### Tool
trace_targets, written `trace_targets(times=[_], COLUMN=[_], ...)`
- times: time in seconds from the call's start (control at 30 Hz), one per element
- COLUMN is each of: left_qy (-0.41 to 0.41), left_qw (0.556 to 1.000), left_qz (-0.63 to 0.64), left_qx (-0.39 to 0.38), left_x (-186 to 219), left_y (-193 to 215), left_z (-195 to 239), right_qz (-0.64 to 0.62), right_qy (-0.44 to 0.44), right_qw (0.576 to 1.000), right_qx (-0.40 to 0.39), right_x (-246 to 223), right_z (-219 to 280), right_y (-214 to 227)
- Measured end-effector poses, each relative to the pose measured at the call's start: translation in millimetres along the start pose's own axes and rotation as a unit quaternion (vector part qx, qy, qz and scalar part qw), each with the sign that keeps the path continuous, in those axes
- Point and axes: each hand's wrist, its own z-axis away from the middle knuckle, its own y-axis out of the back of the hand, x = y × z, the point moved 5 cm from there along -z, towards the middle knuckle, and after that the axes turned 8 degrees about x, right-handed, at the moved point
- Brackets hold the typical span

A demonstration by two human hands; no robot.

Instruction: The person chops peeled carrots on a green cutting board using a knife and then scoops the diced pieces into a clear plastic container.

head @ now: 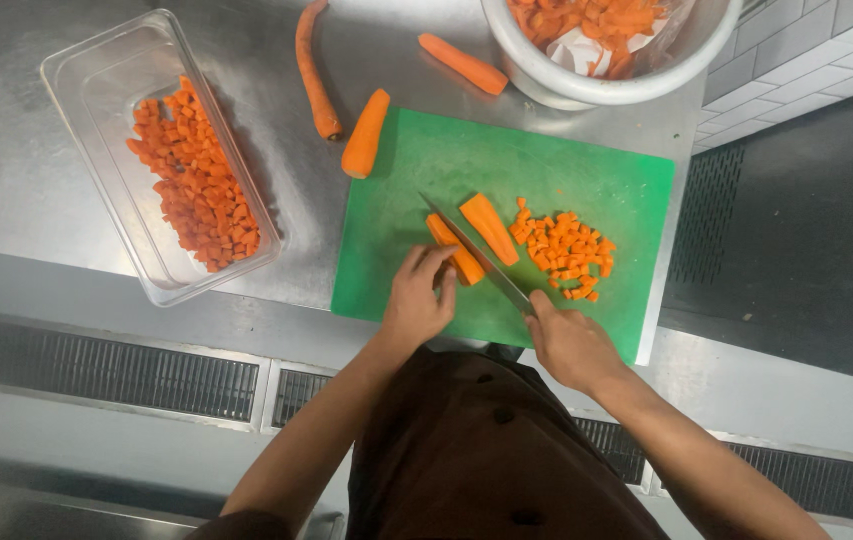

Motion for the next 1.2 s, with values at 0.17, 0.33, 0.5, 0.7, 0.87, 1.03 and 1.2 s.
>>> trace_targets(times=[0.17, 0.33, 0.5, 0.7, 0.87, 1.03, 1.2], left_qy=[-0.233, -0.295, -0.276, -0.281, -0.276, -0.263, -0.269], left_qw=[0.965, 0.946, 0.952, 0.949, 0.949, 0.951, 0.947], left_qz=[-0.119, -0.128, -0.109, -0.120, -0.125, -0.124, -0.135], left_qx=[-0.033, -0.050, -0.076, -0.081, -0.088, -0.101, -0.112], left_x=[-3, -13, -14, -15, -16, -18, -20], left_y=[16, 8, 5, 2, 2, 0, -1], left_z=[-4, -6, -9, -10, -11, -12, -12], right_qz=[0.005, -0.004, 0.015, 0.006, 0.024, 0.053, 0.046], right_qy=[0.005, 0.022, 0.005, -0.011, -0.013, -0.044, -0.027], right_qw=[1.000, 0.999, 1.000, 1.000, 1.000, 0.995, 0.995], right_qx=[-0.001, 0.023, 0.016, 0.008, -0.009, -0.070, -0.086], right_x=[-12, -10, -4, -2, -8, -14, -23], right_z=[7, 17, 35, 52, 50, 47, 35], right_y=[4, 3, 6, 8, 6, 8, 15])
